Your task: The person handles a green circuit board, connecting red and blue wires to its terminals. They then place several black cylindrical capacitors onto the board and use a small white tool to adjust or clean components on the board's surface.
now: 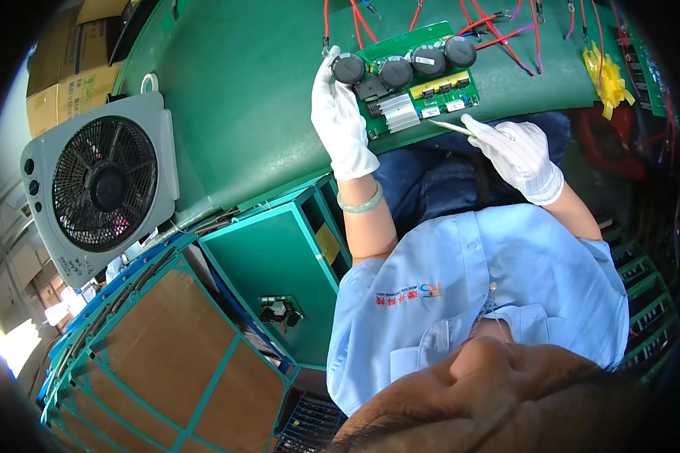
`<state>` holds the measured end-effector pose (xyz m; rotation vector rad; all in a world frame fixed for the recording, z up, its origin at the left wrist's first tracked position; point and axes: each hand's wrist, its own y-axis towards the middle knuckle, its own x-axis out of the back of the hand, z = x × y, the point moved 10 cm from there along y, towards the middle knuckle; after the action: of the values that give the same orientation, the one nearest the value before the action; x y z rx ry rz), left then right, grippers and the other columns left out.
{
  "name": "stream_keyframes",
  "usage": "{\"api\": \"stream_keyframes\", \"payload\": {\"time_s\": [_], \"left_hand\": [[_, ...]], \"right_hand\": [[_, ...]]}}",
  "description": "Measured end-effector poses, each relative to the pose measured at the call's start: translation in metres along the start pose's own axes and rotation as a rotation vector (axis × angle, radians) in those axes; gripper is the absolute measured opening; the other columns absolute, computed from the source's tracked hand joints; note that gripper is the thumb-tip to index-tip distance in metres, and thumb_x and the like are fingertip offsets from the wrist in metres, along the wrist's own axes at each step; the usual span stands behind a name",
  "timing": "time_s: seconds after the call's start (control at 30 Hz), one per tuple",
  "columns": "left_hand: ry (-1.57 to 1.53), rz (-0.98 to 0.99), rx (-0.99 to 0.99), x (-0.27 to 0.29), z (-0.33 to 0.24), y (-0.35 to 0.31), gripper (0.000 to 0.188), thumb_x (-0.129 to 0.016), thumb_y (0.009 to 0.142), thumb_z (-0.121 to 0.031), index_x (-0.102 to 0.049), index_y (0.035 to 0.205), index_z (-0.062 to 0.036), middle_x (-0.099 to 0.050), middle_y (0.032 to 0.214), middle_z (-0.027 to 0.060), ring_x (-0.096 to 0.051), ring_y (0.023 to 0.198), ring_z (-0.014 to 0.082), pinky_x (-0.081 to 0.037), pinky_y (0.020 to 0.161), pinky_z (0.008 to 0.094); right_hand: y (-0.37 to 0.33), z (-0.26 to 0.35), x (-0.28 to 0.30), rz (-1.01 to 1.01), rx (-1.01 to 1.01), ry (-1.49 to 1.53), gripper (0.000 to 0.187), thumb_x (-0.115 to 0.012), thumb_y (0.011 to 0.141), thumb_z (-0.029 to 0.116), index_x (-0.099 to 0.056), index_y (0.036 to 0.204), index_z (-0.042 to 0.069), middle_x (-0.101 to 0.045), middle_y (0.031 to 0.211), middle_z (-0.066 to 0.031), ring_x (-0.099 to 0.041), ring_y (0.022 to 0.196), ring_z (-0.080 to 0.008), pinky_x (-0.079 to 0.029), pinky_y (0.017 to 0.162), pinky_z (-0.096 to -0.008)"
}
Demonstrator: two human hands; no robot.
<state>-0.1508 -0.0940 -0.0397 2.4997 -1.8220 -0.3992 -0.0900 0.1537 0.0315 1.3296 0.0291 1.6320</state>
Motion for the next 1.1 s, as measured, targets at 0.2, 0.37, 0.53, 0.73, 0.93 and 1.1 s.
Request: {"api": "stream_keyframes", "payload": {"time_s": [0.2, 0.37, 0.53, 0.73, 0.93, 1.1], "left_hand": [[0.105, -0.005, 0.063, -0.008, -0.008, 0.000, 0.038, -0.046, 0.102, -0.003, -0.046, 0.139, 0.0076, -0.049, 0.142, 0.0163, -0.049, 0.128, 0.0233, -0.034, 0.114, 0.0370], [0.169, -0.033, 0.056, -0.003, -0.007, -0.001, 0.036, -0.045, 0.101, -0.001, -0.049, 0.137, 0.0058, -0.051, 0.141, 0.0141, -0.051, 0.126, 0.0205, -0.035, 0.112, 0.0338], [0.255, -0.038, 0.032, -0.004, -0.011, -0.001, 0.036, -0.043, 0.100, 0.002, -0.052, 0.136, 0.0045, -0.054, 0.139, 0.0124, -0.052, 0.125, 0.0190, -0.036, 0.111, 0.0332], [0.288, -0.022, -0.004, -0.009, -0.016, -0.003, 0.036, -0.042, 0.102, -0.002, -0.052, 0.137, 0.0041, -0.054, 0.140, 0.0122, -0.053, 0.123, 0.0181, -0.037, 0.110, 0.0325], [0.231, -0.028, 0.024, -0.007, -0.011, -0.002, 0.037, -0.044, 0.103, -0.005, -0.049, 0.138, 0.0059, -0.054, 0.140, 0.0126, -0.054, 0.120, 0.0181, -0.040, 0.108, 0.0322], [0.261, -0.025, 0.004, -0.007, -0.012, -0.001, 0.038, -0.045, 0.102, -0.006, -0.048, 0.138, 0.0067, -0.054, 0.140, 0.0144, -0.056, 0.120, 0.0196, -0.042, 0.107, 0.0327]], "right_hand": [[-0.012, -0.011, -0.009, 0.040, -0.059, 0.048, 0.042, -0.078, 0.078, 0.010, -0.070, 0.119, 0.007, -0.058, 0.070, -0.0002, -0.052, 0.056, -0.0151, -0.040, 0.049, -0.0309], [-0.007, -0.004, -0.003, 0.062, -0.032, -0.002, 0.043, -0.078, 0.078, 0.010, -0.070, 0.120, 0.006, -0.054, 0.066, -0.0001, -0.051, 0.055, -0.0155, -0.039, 0.048, -0.0308], [-0.012, -0.001, -0.008, 0.082, -0.013, -0.032, 0.043, -0.077, 0.078, 0.009, -0.070, 0.120, 0.005, -0.053, 0.065, -0.0004, -0.051, 0.053, -0.0156, -0.039, 0.047, -0.0307], [-0.013, -0.015, -0.008, 0.029, -0.084, 0.119, 0.039, -0.077, 0.079, 0.009, -0.070, 0.117, 0.004, -0.053, 0.065, -0.0019, -0.051, 0.054, -0.0166, -0.040, 0.047, -0.0314], [-0.016, -0.025, -0.020, 0.060, -0.164, 0.273, 0.032, -0.074, 0.082, 0.010, -0.071, 0.113, 0.003, -0.058, 0.067, -0.0041, -0.055, 0.057, -0.0179, -0.043, 0.050, -0.0323], [-0.014, -0.024, -0.009, 0.077, -0.122, 0.236, 0.033, -0.073, 0.082, 0.010, -0.071, 0.114, 0.002, -0.061, 0.069, -0.0032, -0.057, 0.057, -0.0178, -0.044, 0.051, -0.0321]]}}
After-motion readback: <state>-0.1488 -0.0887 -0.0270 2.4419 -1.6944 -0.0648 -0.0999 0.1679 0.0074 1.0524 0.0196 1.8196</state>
